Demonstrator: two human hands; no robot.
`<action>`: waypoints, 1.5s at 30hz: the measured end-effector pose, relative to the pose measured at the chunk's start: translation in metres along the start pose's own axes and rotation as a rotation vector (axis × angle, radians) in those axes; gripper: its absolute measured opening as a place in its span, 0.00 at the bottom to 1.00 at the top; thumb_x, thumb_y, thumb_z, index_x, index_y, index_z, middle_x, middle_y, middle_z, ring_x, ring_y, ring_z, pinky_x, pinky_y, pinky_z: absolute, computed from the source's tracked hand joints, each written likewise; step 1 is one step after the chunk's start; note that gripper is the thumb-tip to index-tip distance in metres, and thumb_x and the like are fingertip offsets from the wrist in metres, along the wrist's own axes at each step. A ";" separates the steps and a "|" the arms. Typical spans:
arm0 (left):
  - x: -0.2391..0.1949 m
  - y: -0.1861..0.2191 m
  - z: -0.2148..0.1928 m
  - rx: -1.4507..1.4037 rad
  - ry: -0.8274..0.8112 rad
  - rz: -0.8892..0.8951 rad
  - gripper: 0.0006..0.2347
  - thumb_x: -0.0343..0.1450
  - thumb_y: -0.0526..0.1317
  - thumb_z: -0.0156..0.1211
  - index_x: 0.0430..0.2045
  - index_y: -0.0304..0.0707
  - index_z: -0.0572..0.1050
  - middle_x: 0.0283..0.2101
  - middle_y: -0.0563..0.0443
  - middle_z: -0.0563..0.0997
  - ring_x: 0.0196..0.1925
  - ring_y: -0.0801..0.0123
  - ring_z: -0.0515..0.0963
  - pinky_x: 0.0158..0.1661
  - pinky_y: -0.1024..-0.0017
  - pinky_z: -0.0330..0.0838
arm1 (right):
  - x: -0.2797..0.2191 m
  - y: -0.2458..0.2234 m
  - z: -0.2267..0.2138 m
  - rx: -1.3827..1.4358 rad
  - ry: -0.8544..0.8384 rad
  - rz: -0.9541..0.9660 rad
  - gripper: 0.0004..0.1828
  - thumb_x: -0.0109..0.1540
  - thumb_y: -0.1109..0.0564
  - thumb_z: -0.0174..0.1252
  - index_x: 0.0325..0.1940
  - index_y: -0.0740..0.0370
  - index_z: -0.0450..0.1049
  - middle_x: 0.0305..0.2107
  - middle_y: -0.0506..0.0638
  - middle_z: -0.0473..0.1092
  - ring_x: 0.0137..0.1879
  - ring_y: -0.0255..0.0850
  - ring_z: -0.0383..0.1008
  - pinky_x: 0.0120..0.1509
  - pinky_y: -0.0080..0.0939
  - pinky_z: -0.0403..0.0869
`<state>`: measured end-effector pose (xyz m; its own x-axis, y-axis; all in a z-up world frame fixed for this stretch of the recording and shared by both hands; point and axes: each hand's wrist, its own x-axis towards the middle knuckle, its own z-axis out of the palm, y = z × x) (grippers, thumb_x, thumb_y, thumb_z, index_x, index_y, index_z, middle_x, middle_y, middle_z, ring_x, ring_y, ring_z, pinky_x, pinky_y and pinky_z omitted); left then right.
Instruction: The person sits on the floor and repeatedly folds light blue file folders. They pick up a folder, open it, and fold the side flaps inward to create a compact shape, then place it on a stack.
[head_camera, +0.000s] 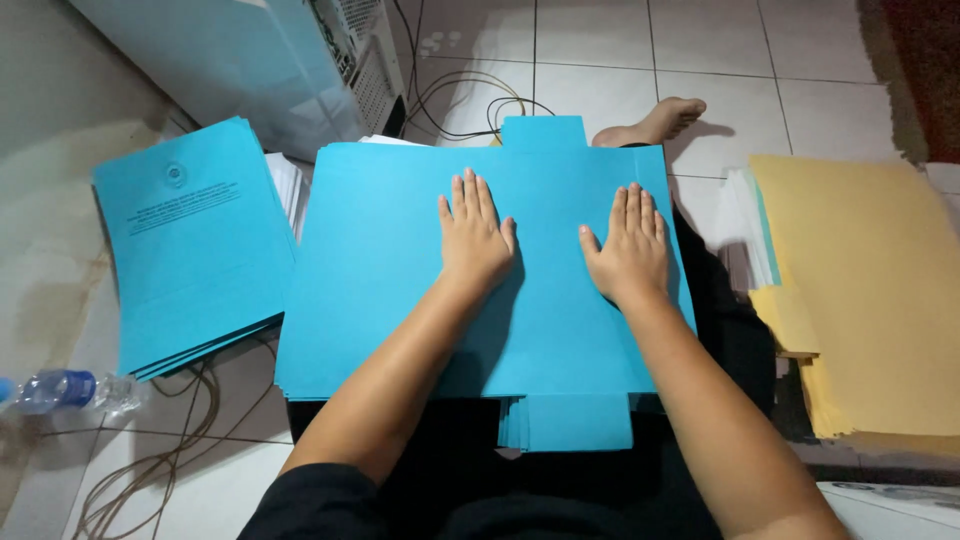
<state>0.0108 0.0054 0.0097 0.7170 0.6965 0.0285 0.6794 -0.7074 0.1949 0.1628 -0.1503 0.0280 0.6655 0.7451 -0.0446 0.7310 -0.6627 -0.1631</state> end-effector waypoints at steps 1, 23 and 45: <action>-0.019 -0.003 0.000 0.002 0.007 -0.009 0.32 0.78 0.52 0.33 0.73 0.24 0.46 0.77 0.30 0.44 0.80 0.44 0.40 0.73 0.42 0.36 | 0.000 0.001 0.001 0.001 0.003 -0.011 0.45 0.69 0.32 0.33 0.80 0.67 0.43 0.78 0.62 0.38 0.83 0.53 0.34 0.83 0.54 0.37; -0.162 -0.054 0.003 -0.091 0.016 0.192 0.28 0.78 0.48 0.31 0.73 0.31 0.49 0.78 0.37 0.46 0.79 0.49 0.44 0.72 0.45 0.32 | -0.044 -0.123 0.048 -0.046 -0.111 -0.542 0.41 0.71 0.39 0.36 0.79 0.70 0.40 0.77 0.66 0.38 0.82 0.59 0.35 0.82 0.57 0.38; -0.157 -0.041 -0.010 -0.075 -0.091 0.098 0.28 0.79 0.49 0.30 0.74 0.35 0.46 0.78 0.38 0.45 0.79 0.45 0.42 0.70 0.38 0.31 | 0.038 0.027 0.034 -0.022 0.032 0.018 0.43 0.71 0.35 0.32 0.80 0.68 0.42 0.78 0.63 0.37 0.83 0.53 0.33 0.83 0.56 0.37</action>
<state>-0.1310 -0.0737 0.0067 0.7927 0.6084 -0.0376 0.5945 -0.7581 0.2680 0.2027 -0.1370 -0.0112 0.6826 0.7306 -0.0153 0.7219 -0.6774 -0.1412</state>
